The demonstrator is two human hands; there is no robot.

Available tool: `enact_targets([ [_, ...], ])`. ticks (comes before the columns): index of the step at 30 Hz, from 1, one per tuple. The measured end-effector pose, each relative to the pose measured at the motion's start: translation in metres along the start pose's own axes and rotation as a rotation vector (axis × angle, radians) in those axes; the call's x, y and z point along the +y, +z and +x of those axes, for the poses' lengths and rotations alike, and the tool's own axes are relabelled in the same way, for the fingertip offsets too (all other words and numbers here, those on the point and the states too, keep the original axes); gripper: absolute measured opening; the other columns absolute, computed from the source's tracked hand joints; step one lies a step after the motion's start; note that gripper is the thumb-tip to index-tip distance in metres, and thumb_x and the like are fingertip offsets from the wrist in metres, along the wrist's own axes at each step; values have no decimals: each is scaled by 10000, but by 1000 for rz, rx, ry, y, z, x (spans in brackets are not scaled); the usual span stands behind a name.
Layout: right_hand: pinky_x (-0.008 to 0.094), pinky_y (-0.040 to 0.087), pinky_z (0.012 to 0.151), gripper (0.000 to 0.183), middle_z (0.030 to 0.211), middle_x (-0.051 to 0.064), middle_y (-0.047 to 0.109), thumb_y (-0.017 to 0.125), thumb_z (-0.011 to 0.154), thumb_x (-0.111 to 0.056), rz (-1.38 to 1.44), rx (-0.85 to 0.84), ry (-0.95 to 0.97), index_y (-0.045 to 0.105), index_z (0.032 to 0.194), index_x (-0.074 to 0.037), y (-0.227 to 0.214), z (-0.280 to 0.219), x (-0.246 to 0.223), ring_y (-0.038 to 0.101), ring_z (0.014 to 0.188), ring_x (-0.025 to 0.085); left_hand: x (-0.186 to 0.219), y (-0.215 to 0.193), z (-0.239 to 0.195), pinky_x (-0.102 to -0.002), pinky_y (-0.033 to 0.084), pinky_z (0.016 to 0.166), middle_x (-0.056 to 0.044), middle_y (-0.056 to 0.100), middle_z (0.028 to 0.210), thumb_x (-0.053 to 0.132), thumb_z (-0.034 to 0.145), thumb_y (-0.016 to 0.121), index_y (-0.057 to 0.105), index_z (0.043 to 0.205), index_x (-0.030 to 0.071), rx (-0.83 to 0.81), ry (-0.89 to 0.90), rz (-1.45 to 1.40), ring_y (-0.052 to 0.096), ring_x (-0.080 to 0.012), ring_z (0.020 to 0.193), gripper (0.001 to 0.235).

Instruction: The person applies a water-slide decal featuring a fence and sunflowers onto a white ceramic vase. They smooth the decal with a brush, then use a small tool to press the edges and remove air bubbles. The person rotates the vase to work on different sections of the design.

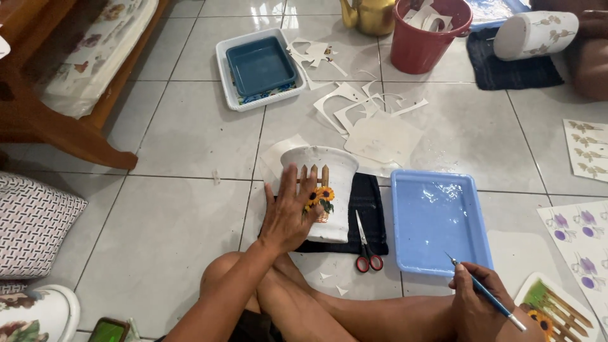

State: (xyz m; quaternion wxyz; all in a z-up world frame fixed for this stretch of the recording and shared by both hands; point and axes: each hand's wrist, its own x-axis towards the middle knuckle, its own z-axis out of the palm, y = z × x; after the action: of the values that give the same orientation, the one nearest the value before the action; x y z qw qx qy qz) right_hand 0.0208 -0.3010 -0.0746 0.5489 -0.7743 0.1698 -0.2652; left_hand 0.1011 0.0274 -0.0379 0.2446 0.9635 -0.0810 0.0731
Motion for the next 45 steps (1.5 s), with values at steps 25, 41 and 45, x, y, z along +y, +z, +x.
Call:
enact_targets([
  [25,265,511,668,110,711,139,630,660,970,-66,-71,-95,19,671,1000,39,-3,4,-14,603,643,176,-7,-5,38,-563,-76,1161,-78,-225,1627,538,755,617,-146,1542,265,-291,-583,-478,-187,-274,1507,1129],
  [41,269,512,680,103,719,138,643,670,953,-66,-105,-108,78,679,997,27,-2,3,-21,611,649,178,-11,-8,25,-538,-66,1172,-91,-200,1627,629,684,608,-136,1539,249,-227,-580,-555,-190,-228,1507,1195],
  [45,266,497,657,84,693,132,636,671,945,-63,-162,-85,86,692,974,13,2,2,-22,602,630,171,-19,5,20,-589,-66,1161,-81,-219,1628,624,627,709,-181,1529,258,-270,-633,-452,-162,-224,1517,1319],
])
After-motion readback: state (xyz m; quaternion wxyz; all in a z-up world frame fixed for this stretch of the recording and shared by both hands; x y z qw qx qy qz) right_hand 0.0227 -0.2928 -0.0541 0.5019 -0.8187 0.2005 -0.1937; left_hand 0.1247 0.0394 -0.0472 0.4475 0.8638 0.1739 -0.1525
